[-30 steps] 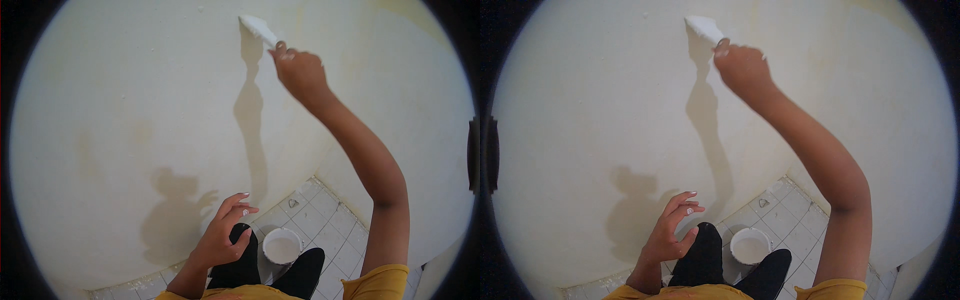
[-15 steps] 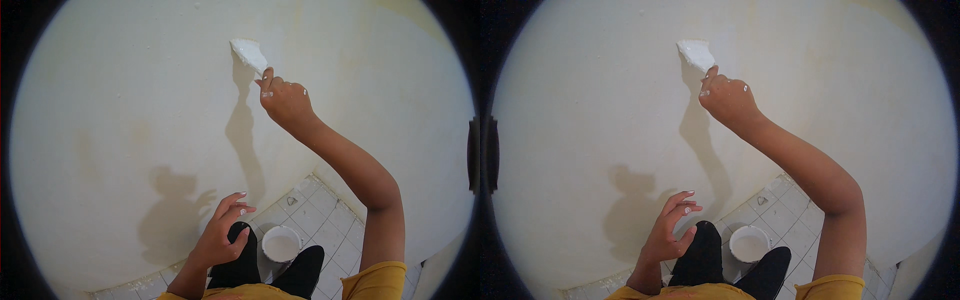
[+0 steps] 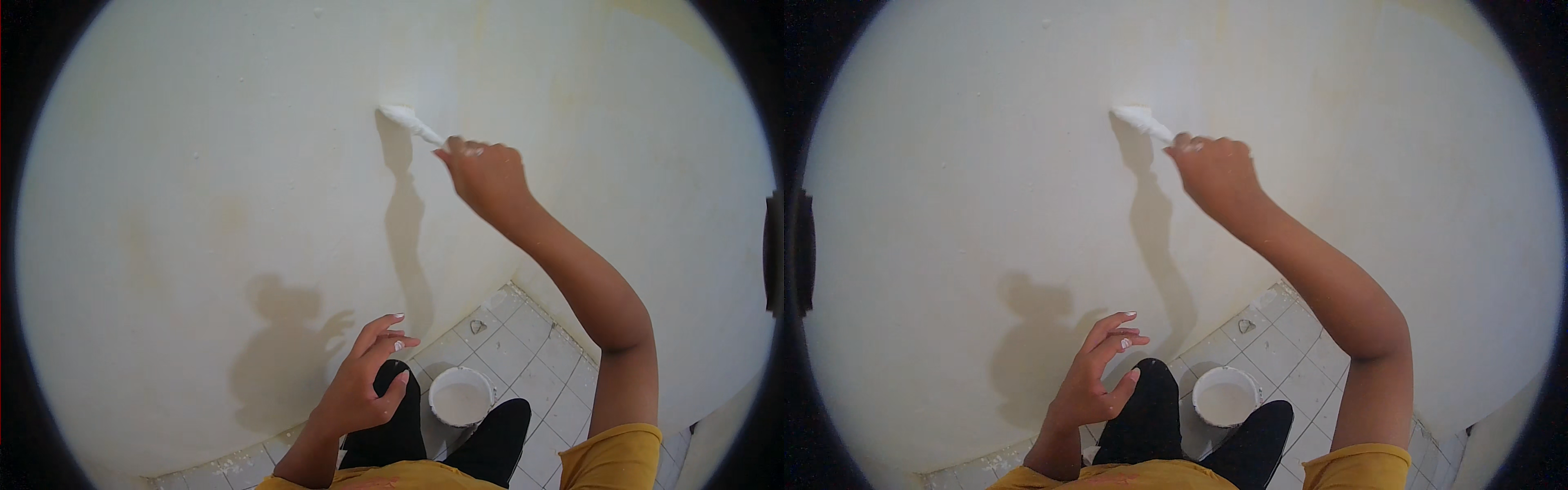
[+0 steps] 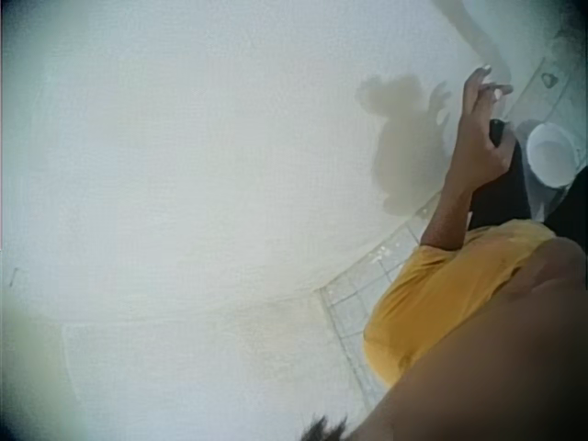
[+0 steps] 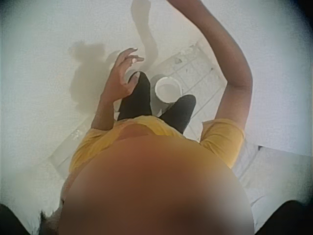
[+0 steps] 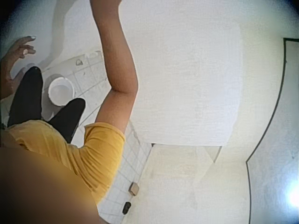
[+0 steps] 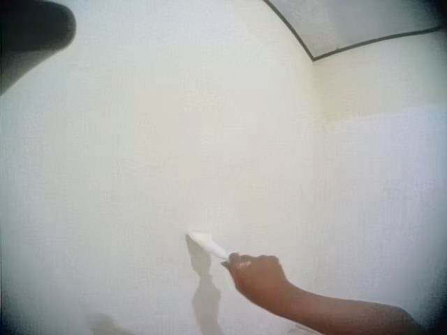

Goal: The person applies white paint to a wall using a paintbrush, working from a sitting position on a stool.

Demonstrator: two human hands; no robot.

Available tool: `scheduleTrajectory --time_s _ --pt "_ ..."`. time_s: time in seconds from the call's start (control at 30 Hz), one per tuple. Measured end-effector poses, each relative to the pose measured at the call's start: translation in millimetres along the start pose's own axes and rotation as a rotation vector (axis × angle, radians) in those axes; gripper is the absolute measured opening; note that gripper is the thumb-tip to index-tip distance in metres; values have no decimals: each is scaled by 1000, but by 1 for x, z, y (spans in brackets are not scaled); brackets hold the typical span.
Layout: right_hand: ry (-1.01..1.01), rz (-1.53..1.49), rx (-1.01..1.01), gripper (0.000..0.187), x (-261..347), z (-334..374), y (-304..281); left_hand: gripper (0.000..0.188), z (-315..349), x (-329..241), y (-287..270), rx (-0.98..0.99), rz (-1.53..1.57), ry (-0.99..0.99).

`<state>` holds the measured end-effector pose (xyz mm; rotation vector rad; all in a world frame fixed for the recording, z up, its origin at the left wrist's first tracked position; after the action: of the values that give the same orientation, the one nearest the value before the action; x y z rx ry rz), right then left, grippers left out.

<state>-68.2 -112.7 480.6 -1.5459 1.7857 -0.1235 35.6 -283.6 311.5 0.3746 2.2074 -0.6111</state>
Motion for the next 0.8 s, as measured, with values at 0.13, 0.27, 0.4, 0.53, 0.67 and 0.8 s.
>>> scheduleTrajectory --time_s 0.13,0.27,0.4,0.53,0.67,0.8 --pt "223 -106 -12 19 -48 1 -5 35 -1 -2 3 7 18 -30" --pt "476 -394 16 19 -72 6 -7 34 -1 -4 3 -2 19 -32" --pt "712 -931 -31 21 -78 16 4 34 -3 -9 2 3 -42 -26" --pt "822 -1168 65 21 -59 12 0 36 -1 -9 2 7 -77 -18" --pt "527 -852 -293 22 -48 -10 -7 39 -2 -9 3 8 -52 -22" --pt "425 -720 -619 18 -26 -21 -21 39 6 1 2 -49 70 -25"
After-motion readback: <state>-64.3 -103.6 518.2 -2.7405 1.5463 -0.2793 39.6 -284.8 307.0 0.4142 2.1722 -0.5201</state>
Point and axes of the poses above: each hand's wrist, its own z-axis away from the middle knuckle, its own y-axis out of the palm, x = y × z, the point moved 7 cm from there along -z, towards the middle knuckle, and after that the axes turned 6 degrees about z, right-handed, at the moved point
